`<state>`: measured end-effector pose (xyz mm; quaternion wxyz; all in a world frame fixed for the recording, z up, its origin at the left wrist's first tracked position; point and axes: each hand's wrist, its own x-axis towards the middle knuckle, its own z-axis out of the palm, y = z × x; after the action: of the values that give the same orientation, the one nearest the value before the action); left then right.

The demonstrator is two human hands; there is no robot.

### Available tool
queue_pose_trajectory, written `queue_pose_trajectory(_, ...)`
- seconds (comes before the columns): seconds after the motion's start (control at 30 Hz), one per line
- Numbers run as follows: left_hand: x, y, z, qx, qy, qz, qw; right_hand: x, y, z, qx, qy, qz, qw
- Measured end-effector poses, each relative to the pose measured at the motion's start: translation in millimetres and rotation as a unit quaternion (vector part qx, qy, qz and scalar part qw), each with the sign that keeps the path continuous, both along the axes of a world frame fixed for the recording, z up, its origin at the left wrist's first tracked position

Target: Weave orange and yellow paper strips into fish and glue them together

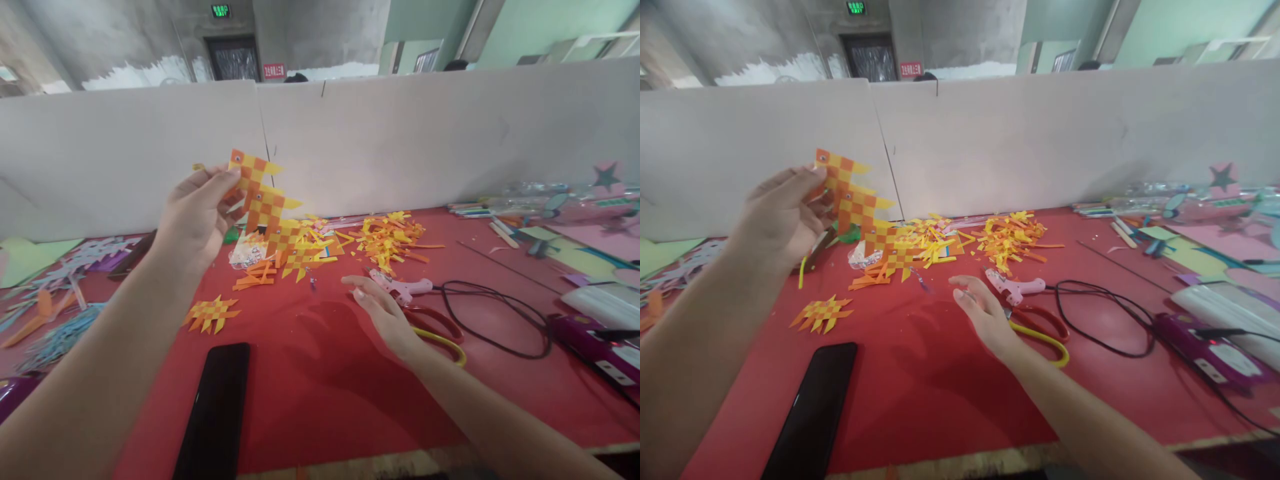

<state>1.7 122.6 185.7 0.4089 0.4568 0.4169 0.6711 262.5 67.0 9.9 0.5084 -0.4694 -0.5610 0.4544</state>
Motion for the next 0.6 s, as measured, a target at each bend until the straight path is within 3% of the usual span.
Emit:
queue_pose_trajectory(0.2, 18, -4, 16.5, 0.094, 0.050, -0.011, 0.994, 0, 5, -10.9, 0.004, -0.038, -0.008, 0.999)
queue_pose_trajectory(0.4, 22, 1, 28.2, 0.062, 0.050, -0.040, 0.996, 0, 13, -13.6, 0.007, -0.040, -0.056, 0.998)
queue_pose_trajectory(0.6, 20, -2, 40.1, 0.041, 0.074, -0.078, 0.993, -3, 17, -2.1, 0.024, -0.045, -0.074, 0.996)
